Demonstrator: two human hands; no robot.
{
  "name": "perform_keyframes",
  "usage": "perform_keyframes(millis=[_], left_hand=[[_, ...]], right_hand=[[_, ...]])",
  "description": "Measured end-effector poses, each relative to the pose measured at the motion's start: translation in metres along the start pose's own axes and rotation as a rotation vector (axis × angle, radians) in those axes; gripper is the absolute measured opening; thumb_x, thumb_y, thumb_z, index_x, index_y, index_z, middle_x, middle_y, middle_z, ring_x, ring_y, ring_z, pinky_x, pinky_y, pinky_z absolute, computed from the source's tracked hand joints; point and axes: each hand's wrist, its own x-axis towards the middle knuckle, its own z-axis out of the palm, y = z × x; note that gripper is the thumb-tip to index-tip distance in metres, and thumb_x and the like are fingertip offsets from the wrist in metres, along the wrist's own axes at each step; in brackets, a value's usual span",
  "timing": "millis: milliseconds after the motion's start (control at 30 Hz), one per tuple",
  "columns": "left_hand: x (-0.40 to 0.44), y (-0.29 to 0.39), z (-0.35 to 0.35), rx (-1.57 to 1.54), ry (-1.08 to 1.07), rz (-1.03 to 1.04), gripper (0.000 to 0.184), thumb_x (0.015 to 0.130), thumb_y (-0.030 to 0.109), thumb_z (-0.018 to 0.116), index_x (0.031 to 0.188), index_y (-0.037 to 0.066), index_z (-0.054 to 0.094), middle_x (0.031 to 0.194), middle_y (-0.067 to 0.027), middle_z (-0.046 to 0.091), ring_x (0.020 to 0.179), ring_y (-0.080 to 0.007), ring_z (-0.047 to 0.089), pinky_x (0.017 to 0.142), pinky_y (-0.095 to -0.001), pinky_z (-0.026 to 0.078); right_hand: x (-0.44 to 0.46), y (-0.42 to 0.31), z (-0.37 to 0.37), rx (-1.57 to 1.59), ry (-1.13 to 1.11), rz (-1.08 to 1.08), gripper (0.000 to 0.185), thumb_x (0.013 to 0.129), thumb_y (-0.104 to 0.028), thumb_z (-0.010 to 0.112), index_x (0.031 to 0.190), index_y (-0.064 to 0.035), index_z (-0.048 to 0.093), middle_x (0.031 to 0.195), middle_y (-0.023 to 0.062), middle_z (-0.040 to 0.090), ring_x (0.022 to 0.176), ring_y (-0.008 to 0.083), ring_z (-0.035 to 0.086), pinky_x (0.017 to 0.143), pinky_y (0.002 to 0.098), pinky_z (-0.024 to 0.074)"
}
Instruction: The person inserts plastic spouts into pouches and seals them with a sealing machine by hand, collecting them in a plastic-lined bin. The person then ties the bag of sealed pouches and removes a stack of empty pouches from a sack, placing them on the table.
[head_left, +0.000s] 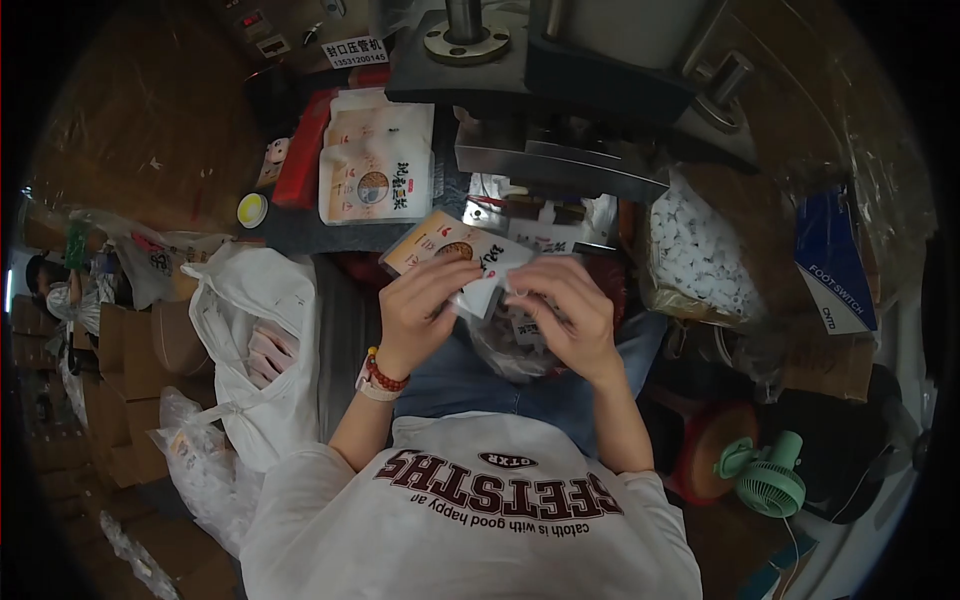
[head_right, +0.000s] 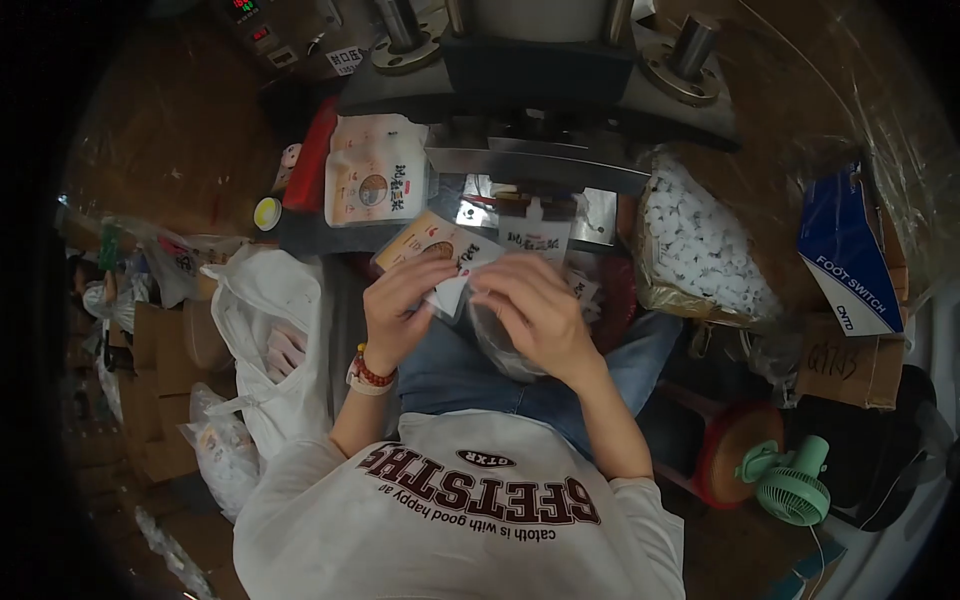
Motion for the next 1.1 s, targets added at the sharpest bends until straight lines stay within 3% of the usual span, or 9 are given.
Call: perform_keyframes(millis=[200, 300, 500, 567, 733, 833, 967, 1000, 1100], left_hand=[[0.002, 0.008, 0.026, -0.418, -0.138, -0.04, 0.019, 0.077, -0.002, 0.062, 0.095, 0.001, 0.069, 0.09, -0.0103, 0.07, 0.08, -0.0191, 0.069, 0.067, -0.0276, 0.053], [-0.002, -0.01, 0.072, -0.787, -0.259, -0.657, 0.022, 0.088, 0.018, 0.067, 0.088, -0.004, 0.069, 0.069, -0.0033, 0.067, 0.061, -0.0035, 0.059, 0.052, -0.0201, 0.044], [0.04, -0.039, 0.095, -1.155, -0.213, -0.959, 0.024, 0.088, 0.014, 0.065, 0.099, -0.007, 0.064, 0.092, -0.0102, 0.068, 0.075, -0.013, 0.066, 0.065, -0.0245, 0.053], [0.048, -0.041, 0.096, -1.207, -0.213, -0.976, 0.025, 0.087, 0.013, 0.064, 0.101, -0.007, 0.064, 0.092, -0.0097, 0.068, 0.081, -0.0139, 0.066, 0.066, -0.0258, 0.054], [0.043, -0.046, 0.098, -1.176, -0.209, -1.022, 0.025, 0.087, 0.014, 0.064, 0.102, -0.007, 0.063, 0.096, -0.0099, 0.067, 0.081, -0.0131, 0.065, 0.068, -0.0254, 0.053], [0.049, -0.059, 0.081, -0.974, -0.366, -0.977, 0.031, 0.085, 0.027, 0.069, 0.098, -0.001, 0.067, 0.077, -0.0034, 0.066, 0.066, -0.0103, 0.062, 0.06, -0.0244, 0.048], [0.042, -0.075, 0.021, 0.844, 0.042, -0.266, 0.061, 0.082, 0.039, 0.07, 0.131, 0.008, 0.05, 0.136, -0.0118, 0.05, 0.125, -0.0303, 0.047, 0.103, -0.0499, 0.032], [0.021, -0.096, 0.012, 0.808, -0.12, -0.343, 0.071, 0.079, 0.039, 0.071, 0.138, 0.014, 0.042, 0.148, -0.0092, 0.034, 0.136, -0.0279, 0.032, 0.109, -0.0561, 0.017], [-0.022, -0.101, -0.005, 0.594, -0.307, -0.165, 0.067, 0.078, 0.029, 0.071, 0.138, 0.017, 0.044, 0.145, -0.0085, 0.039, 0.134, -0.0278, 0.037, 0.108, -0.0518, 0.024]], right_hand=[[-0.003, -0.006, -0.025, 0.043, 0.005, 0.116, 0.032, 0.073, -0.005, 0.074, 0.103, -0.0014, 0.064, 0.099, 0.0104, 0.066, 0.092, 0.025, 0.061, 0.083, 0.0342, 0.0472], [-0.014, 0.012, -0.028, -0.054, 0.192, 0.427, 0.035, 0.08, -0.008, 0.07, 0.113, -0.0016, 0.06, 0.108, 0.0103, 0.064, 0.097, 0.0188, 0.06, 0.087, 0.03, 0.0452], [-0.019, 0.038, -0.096, -0.511, 0.446, 0.489, 0.023, 0.084, -0.011, 0.066, 0.104, -0.0014, 0.063, 0.096, 0.0141, 0.065, 0.091, 0.0274, 0.061, 0.082, 0.034, 0.0467], [-0.038, 0.069, -0.102, -0.981, 0.13, 0.663, 0.025, 0.081, -0.011, 0.066, 0.105, -0.0027, 0.064, 0.097, 0.0161, 0.064, 0.092, 0.033, 0.059, 0.083, 0.0396, 0.0467], [-0.045, 0.089, -0.097, -0.996, 0.072, 0.685, 0.029, 0.078, -0.011, 0.065, 0.105, -0.0015, 0.062, 0.094, 0.0173, 0.064, 0.094, 0.0352, 0.058, 0.08, 0.0435, 0.0463], [-0.035, 0.094, -0.101, -0.981, 0.036, 0.739, 0.027, 0.078, -0.011, 0.066, 0.102, -0.0005, 0.061, 0.095, 0.0177, 0.063, 0.094, 0.0353, 0.058, 0.079, 0.0433, 0.0463], [-0.027, 0.085, -0.099, -1.011, 0.089, 0.788, 0.024, 0.076, -0.011, 0.066, 0.095, 0.0, 0.058, 0.093, 0.0189, 0.063, 0.089, 0.0368, 0.058, 0.077, 0.0442, 0.0459], [-0.029, 0.086, -0.099, -1.009, 0.094, 0.783, 0.024, 0.076, -0.011, 0.066, 0.095, 0.0, 0.058, 0.093, 0.0189, 0.063, 0.089, 0.0368, 0.058, 0.077, 0.0442, 0.0459], [-0.033, 0.083, -0.095, -0.956, 0.426, 0.54, 0.023, 0.078, -0.01, 0.066, 0.098, 0.0003, 0.057, 0.087, 0.0156, 0.063, 0.083, 0.0308, 0.06, 0.078, 0.0387, 0.0467]])
